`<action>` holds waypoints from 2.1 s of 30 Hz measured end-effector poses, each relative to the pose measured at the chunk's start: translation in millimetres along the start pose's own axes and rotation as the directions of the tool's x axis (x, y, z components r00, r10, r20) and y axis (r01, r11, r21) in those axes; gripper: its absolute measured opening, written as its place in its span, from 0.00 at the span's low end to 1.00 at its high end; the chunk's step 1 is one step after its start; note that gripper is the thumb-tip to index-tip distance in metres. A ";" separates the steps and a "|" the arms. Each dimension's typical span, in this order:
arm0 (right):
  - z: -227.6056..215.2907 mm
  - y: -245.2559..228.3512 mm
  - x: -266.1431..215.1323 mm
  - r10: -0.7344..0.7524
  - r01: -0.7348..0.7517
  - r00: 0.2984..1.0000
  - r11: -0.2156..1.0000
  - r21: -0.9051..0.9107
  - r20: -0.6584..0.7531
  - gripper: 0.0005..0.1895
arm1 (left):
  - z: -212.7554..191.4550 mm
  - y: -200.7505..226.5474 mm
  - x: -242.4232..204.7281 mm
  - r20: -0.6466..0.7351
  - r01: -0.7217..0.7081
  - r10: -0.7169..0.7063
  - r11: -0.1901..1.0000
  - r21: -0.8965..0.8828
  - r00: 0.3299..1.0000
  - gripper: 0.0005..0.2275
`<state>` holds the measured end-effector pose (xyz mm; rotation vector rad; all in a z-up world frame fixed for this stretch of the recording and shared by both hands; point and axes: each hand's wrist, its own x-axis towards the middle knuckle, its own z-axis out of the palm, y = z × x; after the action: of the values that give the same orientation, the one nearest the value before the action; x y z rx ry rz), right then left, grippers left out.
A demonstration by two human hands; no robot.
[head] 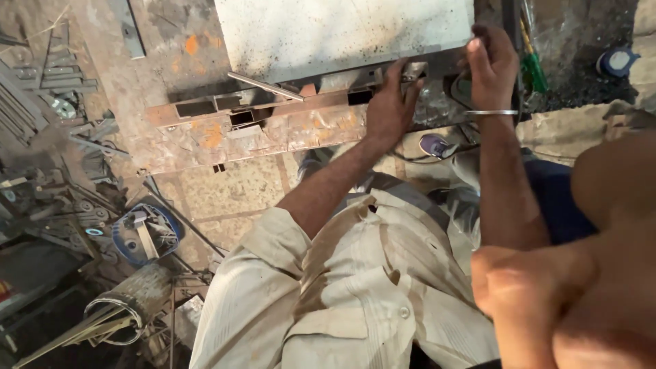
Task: The person is using a welding torch to join metal pieces together for a furniture frame.
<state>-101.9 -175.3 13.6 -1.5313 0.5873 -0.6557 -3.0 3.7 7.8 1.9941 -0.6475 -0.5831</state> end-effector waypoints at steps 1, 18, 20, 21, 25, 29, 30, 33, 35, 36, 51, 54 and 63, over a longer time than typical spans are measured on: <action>0.4 1.7 -0.9 0.044 -0.044 0.999 0.999 -0.019 0.010 0.20 | 2.2 -1.7 -0.4 -0.018 -0.017 0.017 1.000 0.008 1.000 0.25; 61.6 -69.3 -30.9 -0.249 0.332 0.942 0.777 -0.535 0.223 0.19 | 3.4 -6.3 -1.6 -0.045 -0.075 0.076 0.997 0.027 0.996 0.24; 63.6 -72.9 -29.4 -0.269 0.356 0.934 0.750 -0.557 0.235 0.19 | 3.6 -9.5 -2.6 -0.068 -0.095 0.097 0.995 0.034 0.993 0.25; 65.4 -71.4 -28.8 -0.274 0.357 0.934 0.757 -0.547 0.229 0.19 | -2.5 -7.9 -1.0 -0.068 -0.098 0.101 0.994 0.048 0.993 0.25; 54.2 -65.1 -27.1 -0.264 0.376 0.923 0.771 -0.514 0.279 0.21 | -2.6 -5.1 1.4 -0.012 -0.032 0.032 0.998 0.051 0.999 0.26; 50.9 -69.0 -29.6 -0.177 0.273 0.952 0.859 -0.434 0.249 0.27 | 1.9 -16.5 3.2 -0.019 -0.086 0.087 0.994 0.062 0.996 0.29; 51.8 -70.6 -31.7 -0.177 0.273 0.952 0.861 -0.429 0.251 0.27 | 2.5 -17.2 2.3 -0.022 -0.083 0.084 0.994 0.065 0.996 0.29; 54.0 -71.4 -33.9 -0.138 0.242 0.958 0.858 -0.452 0.251 0.25 | 3.6 -16.1 3.0 -0.045 -0.115 0.119 0.990 0.076 0.992 0.28; 56.1 -65.9 -33.7 -0.242 0.335 0.938 0.812 -0.479 0.247 0.22 | 1.9 -12.9 3.3 -0.022 -0.072 0.074 0.995 0.068 0.997 0.27; 58.1 -64.3 -33.2 -0.244 0.337 0.938 0.812 -0.476 0.248 0.22 | 2.4 -13.8 4.9 -0.025 -0.073 0.075 0.995 0.070 0.997 0.27; -46.3 56.1 20.7 0.044 -0.113 0.991 0.795 -0.596 -0.129 0.30 | 7.7 -15.6 2.4 -0.049 0.006 -0.001 0.994 0.111 0.999 0.28; -79.6 99.5 41.3 -0.005 -0.193 0.967 0.643 -0.741 -0.256 0.36 | 10.9 -20.0 4.7 -0.075 -0.028 0.038 0.992 0.122 0.996 0.28; -124.9 179.5 71.2 -0.093 -0.084 0.987 0.414 -0.906 -0.134 0.49 | 6.2 -19.2 8.2 -0.004 0.016 -0.016 0.996 0.090 1.000 0.28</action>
<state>-137.0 -324.7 -157.7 -2.5363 1.2102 -0.4536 3.2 2.7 -13.0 2.0854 -0.6667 -0.5686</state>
